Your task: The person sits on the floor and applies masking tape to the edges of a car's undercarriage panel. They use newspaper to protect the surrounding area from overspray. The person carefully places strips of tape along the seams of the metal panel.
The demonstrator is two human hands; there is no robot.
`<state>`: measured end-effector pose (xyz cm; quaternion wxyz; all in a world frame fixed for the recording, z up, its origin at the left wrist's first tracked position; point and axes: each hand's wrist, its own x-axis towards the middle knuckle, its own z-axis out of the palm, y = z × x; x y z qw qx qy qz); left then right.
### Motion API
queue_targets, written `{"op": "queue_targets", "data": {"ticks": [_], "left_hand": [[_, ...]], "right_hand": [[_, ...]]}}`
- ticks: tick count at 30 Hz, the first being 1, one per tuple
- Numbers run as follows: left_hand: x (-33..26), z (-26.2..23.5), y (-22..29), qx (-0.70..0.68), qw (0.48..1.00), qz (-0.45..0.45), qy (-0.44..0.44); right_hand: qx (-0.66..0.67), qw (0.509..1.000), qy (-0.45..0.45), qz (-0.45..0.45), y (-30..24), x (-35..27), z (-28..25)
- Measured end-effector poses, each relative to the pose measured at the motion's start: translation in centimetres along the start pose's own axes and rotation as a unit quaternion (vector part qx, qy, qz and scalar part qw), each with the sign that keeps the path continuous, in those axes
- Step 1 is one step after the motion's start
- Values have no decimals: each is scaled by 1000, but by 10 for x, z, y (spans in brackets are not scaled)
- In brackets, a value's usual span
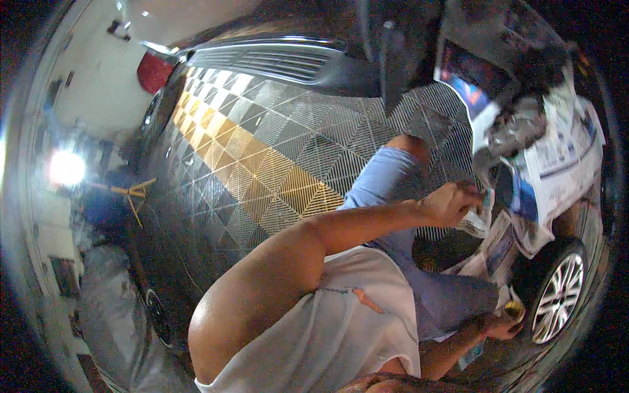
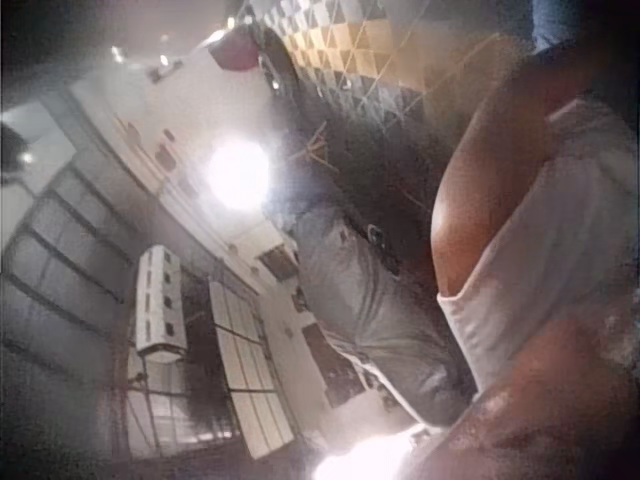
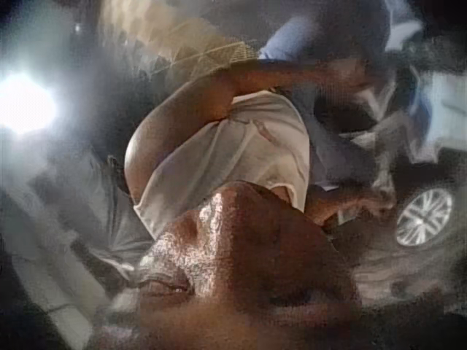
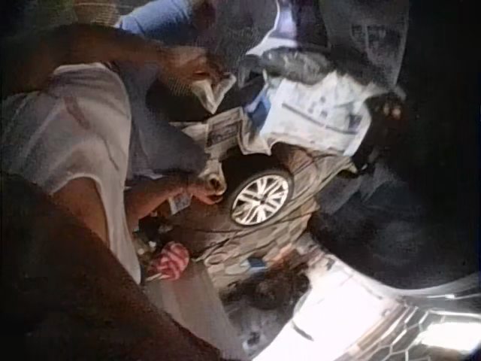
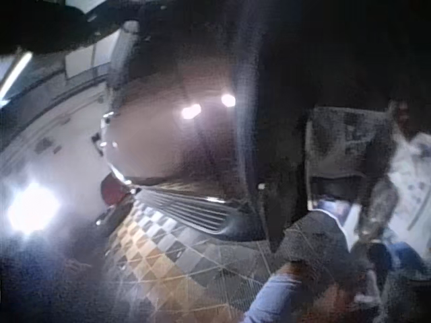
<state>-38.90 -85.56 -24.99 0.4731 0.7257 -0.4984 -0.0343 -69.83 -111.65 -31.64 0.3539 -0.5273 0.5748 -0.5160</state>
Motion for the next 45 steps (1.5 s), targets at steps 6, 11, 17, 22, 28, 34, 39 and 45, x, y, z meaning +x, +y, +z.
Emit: {"op": "queue_targets", "data": {"ticks": [6, 11, 17, 22, 28, 34, 39, 45], "left_hand": [[-28, -43, 19, 48, 998, 20, -20], [-21, -53, 47, 0, 1000, 29, -7], [11, -84, 77, -129, 991, -10, -30], [11, -100, 27, -202, 973, -58, 98], [1, -79, -23, -250, 947, -147, 138], [6, -76, 0, 31, 994, 46, 94], [27, -74, 2, -60, 993, 90, 50], [30, -61, -24, -147, 988, -12, 50]], "right_hand": [[85, 974, -198, -67, -17, 21, 24], [152, 871, -451, -119, -132, -51, 66], [-184, 749, -598, -220, -157, -80, 86], [-144, 792, -545, -235, -196, -112, 98], [-48, 839, -513, -176, -220, -126, 108], [-212, 754, -462, -417, -248, -153, 142], [-175, 771, -516, -329, -261, -173, 171], [-145, 788, -471, -369, -255, -174, 176]]}}
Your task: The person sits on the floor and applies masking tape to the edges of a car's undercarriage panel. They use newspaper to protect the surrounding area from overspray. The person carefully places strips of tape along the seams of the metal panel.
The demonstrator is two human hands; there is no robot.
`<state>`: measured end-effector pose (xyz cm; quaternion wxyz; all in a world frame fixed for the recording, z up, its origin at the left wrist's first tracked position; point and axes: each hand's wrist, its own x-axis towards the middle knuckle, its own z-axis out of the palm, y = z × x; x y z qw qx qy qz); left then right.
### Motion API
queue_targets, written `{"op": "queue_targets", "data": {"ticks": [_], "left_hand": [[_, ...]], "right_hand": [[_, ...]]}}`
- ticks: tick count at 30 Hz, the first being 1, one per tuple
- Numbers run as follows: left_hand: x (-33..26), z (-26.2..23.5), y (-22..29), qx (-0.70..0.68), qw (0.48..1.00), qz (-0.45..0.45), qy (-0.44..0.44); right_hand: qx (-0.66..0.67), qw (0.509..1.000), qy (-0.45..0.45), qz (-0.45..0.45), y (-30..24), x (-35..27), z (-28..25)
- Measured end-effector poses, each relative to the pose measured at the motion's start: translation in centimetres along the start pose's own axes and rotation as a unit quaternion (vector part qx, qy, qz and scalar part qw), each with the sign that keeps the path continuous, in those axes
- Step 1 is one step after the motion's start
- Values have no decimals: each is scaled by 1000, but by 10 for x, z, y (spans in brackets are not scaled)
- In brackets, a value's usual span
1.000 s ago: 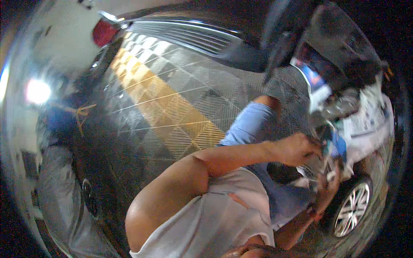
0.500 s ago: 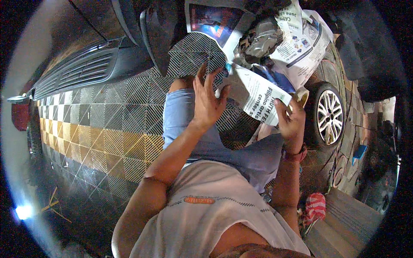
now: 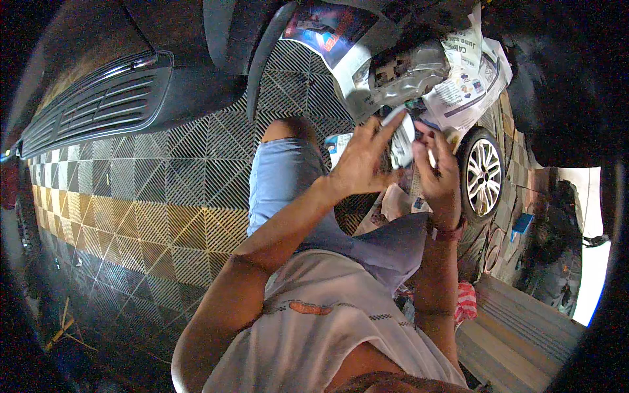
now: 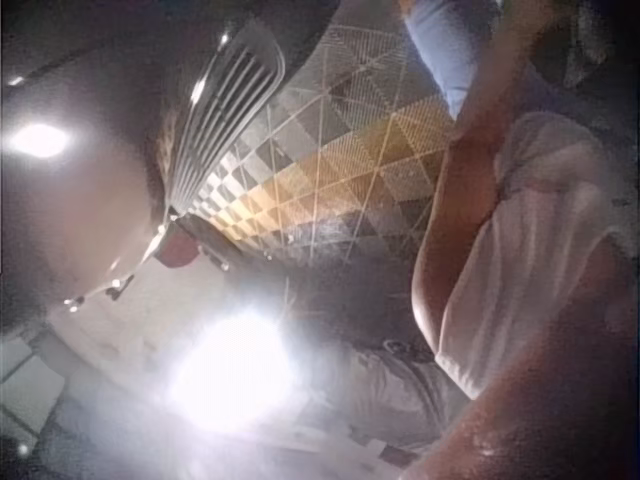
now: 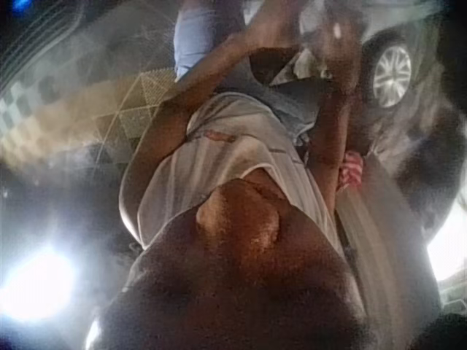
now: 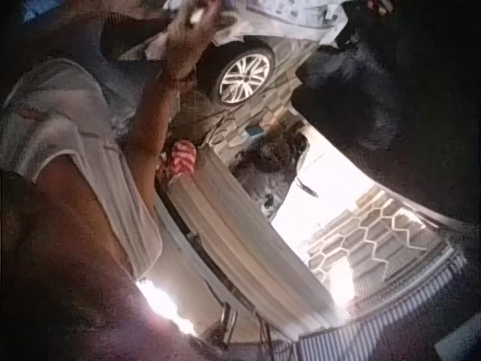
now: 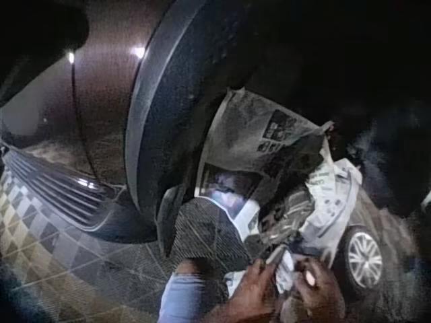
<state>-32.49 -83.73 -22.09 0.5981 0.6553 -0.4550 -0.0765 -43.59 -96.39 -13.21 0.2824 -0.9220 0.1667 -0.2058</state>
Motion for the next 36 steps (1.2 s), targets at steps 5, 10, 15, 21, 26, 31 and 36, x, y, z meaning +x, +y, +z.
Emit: {"op": "queue_targets", "data": {"ticks": [5, 10, 15, 21, 26, 31, 36], "left_hand": [[37, -2, -81, -109, 983, -7, 149], [96, -14, -129, -158, 978, -131, -28], [139, -7, -137, -115, 993, -25, 2], [152, 2, -132, -56, 998, -26, 13], [155, 14, -133, -74, 992, -4, 97], [155, 16, -136, -55, 992, 9, 112], [151, 17, -150, -16, 982, 110, 153]], "right_hand": [[6, 980, 0, 198, 2, -33, -42], [-174, 972, 56, 148, 144, -149, -69], [-342, 918, 101, 175, 194, -251, -42], [-297, 907, 133, 268, 143, -235, -8], [-249, 922, 144, 261, 132, -228, -7], [-338, 902, 125, 237, 142, -238, -10], [-283, 925, 152, 203, 140, -237, -5]]}}
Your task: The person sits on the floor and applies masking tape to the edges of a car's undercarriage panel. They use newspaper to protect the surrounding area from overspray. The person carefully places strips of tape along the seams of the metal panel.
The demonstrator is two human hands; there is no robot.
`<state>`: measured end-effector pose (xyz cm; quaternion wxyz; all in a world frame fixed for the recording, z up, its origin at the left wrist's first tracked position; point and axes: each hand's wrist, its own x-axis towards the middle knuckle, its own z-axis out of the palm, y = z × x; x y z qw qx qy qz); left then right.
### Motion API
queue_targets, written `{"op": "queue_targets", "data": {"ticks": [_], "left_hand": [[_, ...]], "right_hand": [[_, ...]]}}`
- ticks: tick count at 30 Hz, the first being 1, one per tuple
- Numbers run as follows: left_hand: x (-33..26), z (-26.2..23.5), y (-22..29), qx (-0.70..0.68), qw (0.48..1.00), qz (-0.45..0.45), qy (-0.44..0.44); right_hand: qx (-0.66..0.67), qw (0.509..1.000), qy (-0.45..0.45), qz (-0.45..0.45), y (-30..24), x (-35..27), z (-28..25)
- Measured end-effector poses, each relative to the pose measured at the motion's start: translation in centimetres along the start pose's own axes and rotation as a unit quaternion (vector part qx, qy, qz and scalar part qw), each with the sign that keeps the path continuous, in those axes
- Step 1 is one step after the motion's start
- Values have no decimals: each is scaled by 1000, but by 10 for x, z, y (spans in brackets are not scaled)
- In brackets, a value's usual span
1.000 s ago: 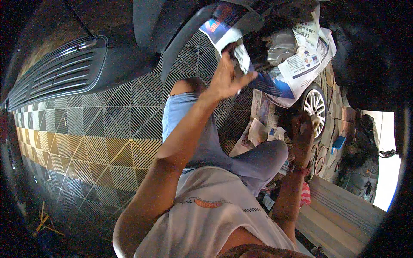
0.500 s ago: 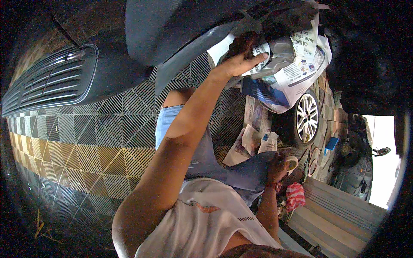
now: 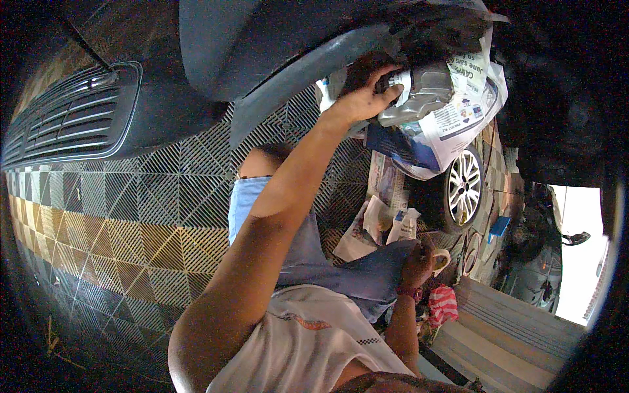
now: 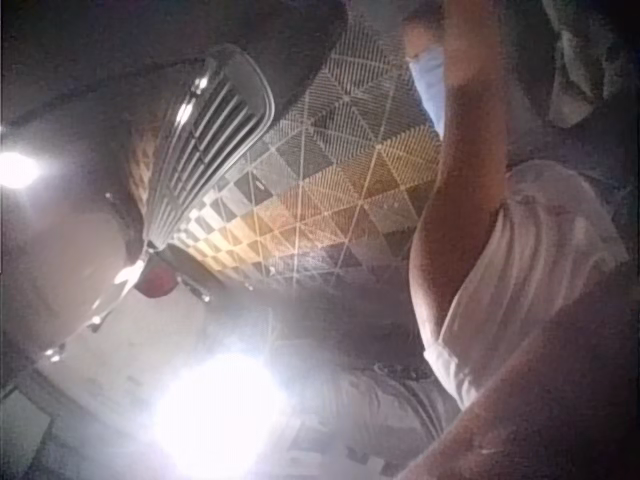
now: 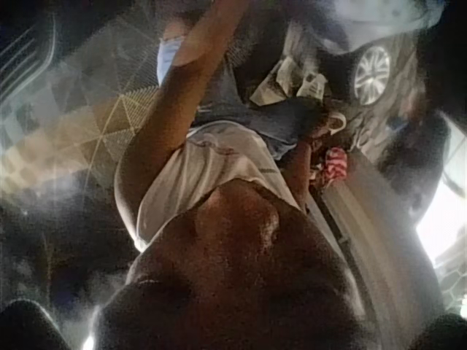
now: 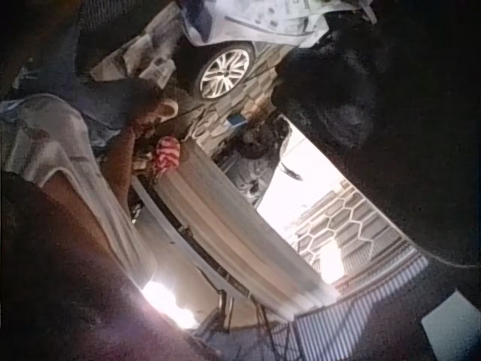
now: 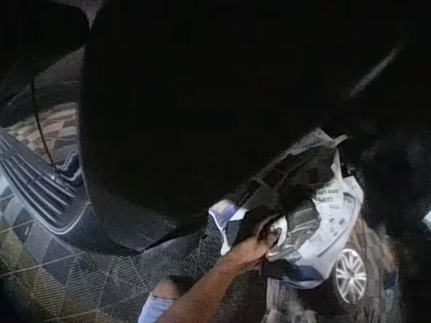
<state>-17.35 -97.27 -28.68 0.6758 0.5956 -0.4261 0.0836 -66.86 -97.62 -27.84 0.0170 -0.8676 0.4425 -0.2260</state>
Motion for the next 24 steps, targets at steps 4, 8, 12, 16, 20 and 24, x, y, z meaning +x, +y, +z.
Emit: {"op": "queue_targets", "data": {"ticks": [4, 8, 12, 16, 20, 24], "left_hand": [[-2, -3, 12, -120, 981, -105, -108], [3, -2, -13, -72, 994, -23, -78], [4, 4, -16, -35, 998, -11, -60], [5, 8, -15, -7, 997, -46, -64], [13, 4, 0, 15, 986, -98, -134], [10, 20, -29, -12, 996, -62, -64]], "right_hand": [[-22, 999, -18, 20, 4, -2, -7], [20, 999, -7, 29, -13, 3, -10], [-43, 998, 28, -40, 17, -6, -3], [-16, 1000, 1, 20, -8, 2, -3], [79, 995, 18, 54, -19, 2, -5], [15, 1000, 18, 6, -10, 2, -4]]}}
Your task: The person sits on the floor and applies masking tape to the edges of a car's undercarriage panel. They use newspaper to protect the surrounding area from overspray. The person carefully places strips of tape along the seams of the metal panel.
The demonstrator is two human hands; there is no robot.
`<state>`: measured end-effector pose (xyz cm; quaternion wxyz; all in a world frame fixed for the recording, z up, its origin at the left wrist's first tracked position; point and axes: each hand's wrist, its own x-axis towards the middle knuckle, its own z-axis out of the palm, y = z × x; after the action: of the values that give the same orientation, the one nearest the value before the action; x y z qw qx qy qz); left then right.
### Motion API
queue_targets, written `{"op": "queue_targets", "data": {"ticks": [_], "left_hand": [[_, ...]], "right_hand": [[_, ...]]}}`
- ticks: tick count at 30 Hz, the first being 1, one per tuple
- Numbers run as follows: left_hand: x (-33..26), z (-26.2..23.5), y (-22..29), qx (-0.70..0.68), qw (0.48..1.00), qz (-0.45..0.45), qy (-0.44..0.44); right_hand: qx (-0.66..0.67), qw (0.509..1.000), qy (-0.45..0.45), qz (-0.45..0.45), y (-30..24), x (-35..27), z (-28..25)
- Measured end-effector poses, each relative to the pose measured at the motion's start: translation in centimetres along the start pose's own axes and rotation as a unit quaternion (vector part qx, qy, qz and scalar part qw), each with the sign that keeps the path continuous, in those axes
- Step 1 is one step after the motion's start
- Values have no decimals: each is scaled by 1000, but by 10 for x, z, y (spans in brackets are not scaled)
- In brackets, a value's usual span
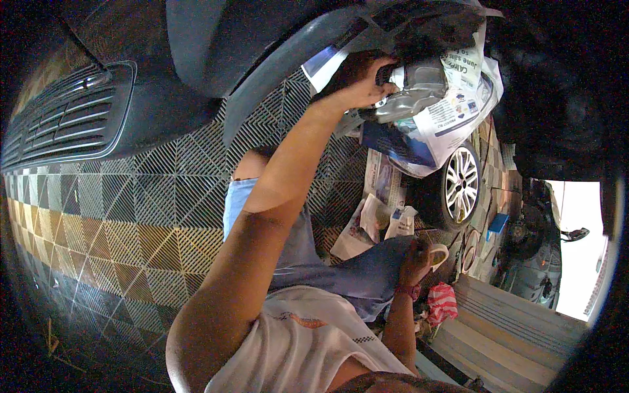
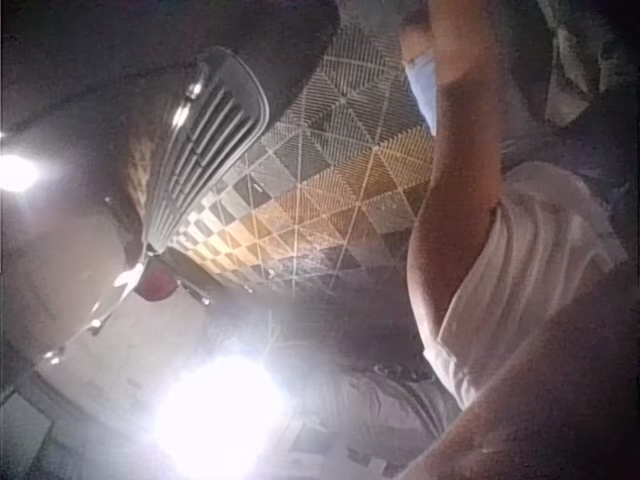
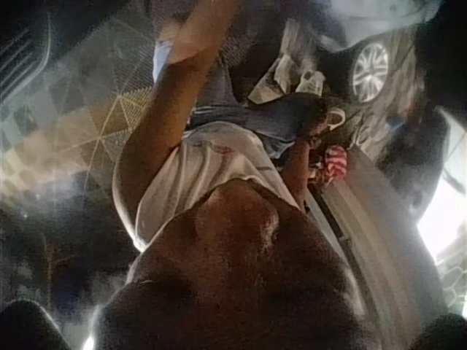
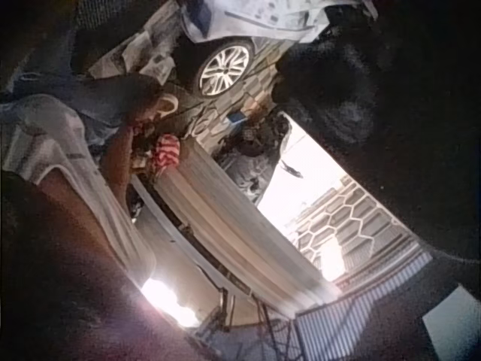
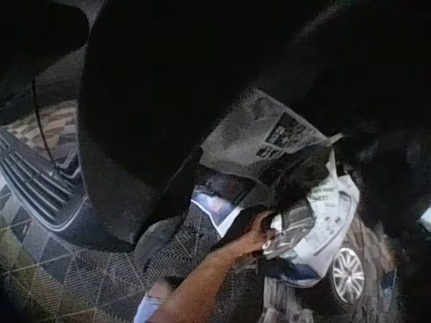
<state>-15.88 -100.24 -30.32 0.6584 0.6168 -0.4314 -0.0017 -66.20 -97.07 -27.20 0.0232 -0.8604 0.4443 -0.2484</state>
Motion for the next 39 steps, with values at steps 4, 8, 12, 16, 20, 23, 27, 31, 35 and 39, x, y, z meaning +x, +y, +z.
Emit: {"op": "queue_targets", "data": {"ticks": [4, 8, 12, 16, 20, 23, 27, 31, 35, 39], "left_hand": [[0, 13, -23, -136, 991, -5, 3], [3, 11, -13, -126, 992, -4, -22], [1, 3, -3, -106, 994, -22, -8], [0, 2, 0, -85, 996, 0, 18], [-6, 0, 1, -65, 996, -55, -34], [-5, 5, -9, -97, 995, -29, -2], [1, -2, -3, -21, 999, 4, -36], [7, -10, 1, -24, 997, 17, -69], [0, -12, 19, 32, 999, 14, -39], [-10, -2, 12, -334, 935, -112, -49]], "right_hand": [[-48, 998, -26, 32, -19, 9, -2], [-21, 1000, -1, 9, -1, 1, -1], [-82, 996, 0, -36, 13, 1, 2], [-105, 994, -4, -36, 18, 0, 2], [-132, 991, -33, -6, -4, 2, -5], [-56, 998, -6, 6, -13, 2, -7], [-87, 996, -28, -12, -2, -3, -13], [-80, 996, -35, -9, 2, -3, -14], [-41, 999, -2, 9, 8, -6, -7], [-62, 998, 7, -16, 18, -4, 1]]}}
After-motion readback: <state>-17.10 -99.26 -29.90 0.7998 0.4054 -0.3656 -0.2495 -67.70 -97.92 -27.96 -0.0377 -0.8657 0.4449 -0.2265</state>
